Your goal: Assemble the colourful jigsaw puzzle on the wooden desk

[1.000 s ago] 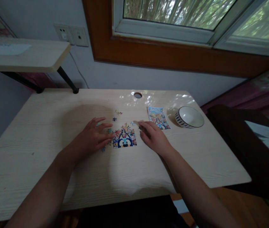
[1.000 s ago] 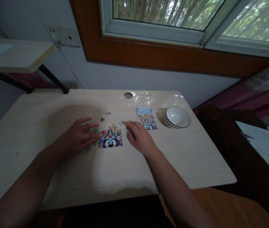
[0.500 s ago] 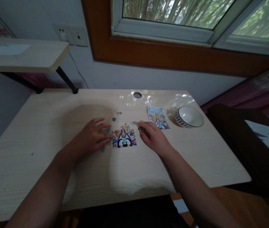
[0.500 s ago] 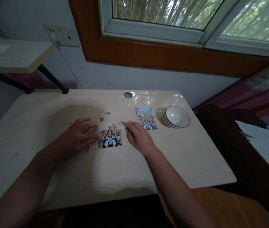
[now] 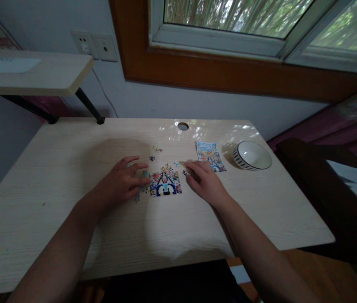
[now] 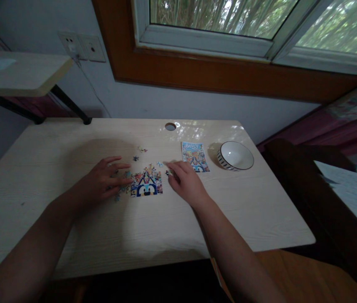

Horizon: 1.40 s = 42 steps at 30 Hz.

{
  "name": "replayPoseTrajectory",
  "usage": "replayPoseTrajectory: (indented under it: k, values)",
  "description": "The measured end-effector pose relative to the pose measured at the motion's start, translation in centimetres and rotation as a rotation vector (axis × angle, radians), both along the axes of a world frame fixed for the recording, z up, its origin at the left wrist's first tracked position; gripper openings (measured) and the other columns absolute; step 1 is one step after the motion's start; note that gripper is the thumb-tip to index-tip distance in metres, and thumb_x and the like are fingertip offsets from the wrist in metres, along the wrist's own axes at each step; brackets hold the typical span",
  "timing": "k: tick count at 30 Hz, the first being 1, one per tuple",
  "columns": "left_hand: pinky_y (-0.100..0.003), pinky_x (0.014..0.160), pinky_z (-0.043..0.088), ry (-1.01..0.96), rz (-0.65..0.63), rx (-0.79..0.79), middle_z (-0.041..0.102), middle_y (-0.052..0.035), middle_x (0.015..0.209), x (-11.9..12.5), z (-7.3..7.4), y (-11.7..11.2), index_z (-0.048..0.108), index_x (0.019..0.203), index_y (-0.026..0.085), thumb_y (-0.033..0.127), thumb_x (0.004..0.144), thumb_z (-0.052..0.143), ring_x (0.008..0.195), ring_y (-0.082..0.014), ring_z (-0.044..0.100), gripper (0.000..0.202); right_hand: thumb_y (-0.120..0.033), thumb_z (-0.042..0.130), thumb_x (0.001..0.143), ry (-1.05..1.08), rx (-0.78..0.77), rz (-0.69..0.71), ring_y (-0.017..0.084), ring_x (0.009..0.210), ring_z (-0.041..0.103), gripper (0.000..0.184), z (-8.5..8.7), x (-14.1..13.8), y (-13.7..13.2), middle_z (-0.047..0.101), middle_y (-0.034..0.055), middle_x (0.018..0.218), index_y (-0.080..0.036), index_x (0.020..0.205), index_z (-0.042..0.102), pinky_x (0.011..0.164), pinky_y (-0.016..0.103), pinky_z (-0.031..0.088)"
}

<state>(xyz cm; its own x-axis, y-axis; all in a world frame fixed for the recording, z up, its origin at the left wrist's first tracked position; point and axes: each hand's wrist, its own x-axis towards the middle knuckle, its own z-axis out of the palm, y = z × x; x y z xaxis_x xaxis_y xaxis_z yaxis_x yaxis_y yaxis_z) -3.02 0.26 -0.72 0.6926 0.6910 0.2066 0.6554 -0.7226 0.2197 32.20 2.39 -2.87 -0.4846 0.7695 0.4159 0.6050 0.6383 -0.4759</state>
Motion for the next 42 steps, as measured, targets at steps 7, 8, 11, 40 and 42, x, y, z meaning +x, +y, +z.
replayPoseTrajectory:
  k: [7,8,11,40,42]
  values:
    - [-0.061,0.115,0.039,0.000,0.010,0.014,0.057,-0.0033,0.148,0.2,-0.4,0.2,0.070,0.131,0.043,0.011,0.092,0.065,0.146,-0.0354,0.035,0.051,-0.026,0.066,0.095,-0.074,0.056,-0.070,0.030,0.106,0.059,0.028,0.0,0.2,0.2,0.066,0.0096,0.109,-0.026,0.123,0.073,0.096,0.052,0.050]
    - [-0.062,0.114,0.039,-0.001,0.011,0.014,0.057,-0.0032,0.148,0.2,-0.5,0.2,0.070,0.130,0.044,0.010,0.091,0.065,0.146,-0.0354,0.035,0.052,-0.026,0.066,0.096,-0.074,0.054,-0.074,0.029,0.106,0.059,0.027,-0.1,0.3,0.2,0.066,0.0096,0.108,-0.027,0.121,0.073,0.096,0.052,0.049]
    - [-0.061,0.115,0.038,-0.011,0.018,0.001,0.058,-0.0023,0.149,0.3,-0.7,0.1,0.070,0.130,0.045,0.008,0.091,0.064,0.147,-0.0348,0.034,0.054,-0.026,0.066,0.096,-0.071,0.047,-0.077,0.029,0.105,0.059,0.023,-0.3,0.4,0.3,0.066,0.0094,0.107,-0.026,0.118,0.074,0.097,0.051,0.049]
    - [-0.060,0.118,0.035,-0.024,0.014,0.010,0.058,-0.0018,0.149,0.5,-1.4,0.2,0.067,0.134,0.046,0.000,0.085,0.063,0.149,-0.0339,0.033,0.067,-0.021,0.062,0.097,-0.065,0.043,-0.059,0.028,0.101,0.059,0.023,-0.1,0.3,0.0,0.065,0.0093,0.102,-0.025,0.115,0.074,0.095,0.051,0.050]
    - [-0.061,0.117,0.036,-0.011,0.005,0.016,0.058,-0.0021,0.149,0.5,-1.4,0.2,0.067,0.134,0.045,-0.001,0.084,0.063,0.149,-0.0345,0.033,0.068,-0.022,0.062,0.098,-0.069,0.042,-0.062,0.028,0.101,0.059,0.021,-0.3,0.4,0.1,0.066,0.0093,0.101,-0.024,0.114,0.075,0.095,0.050,0.050]
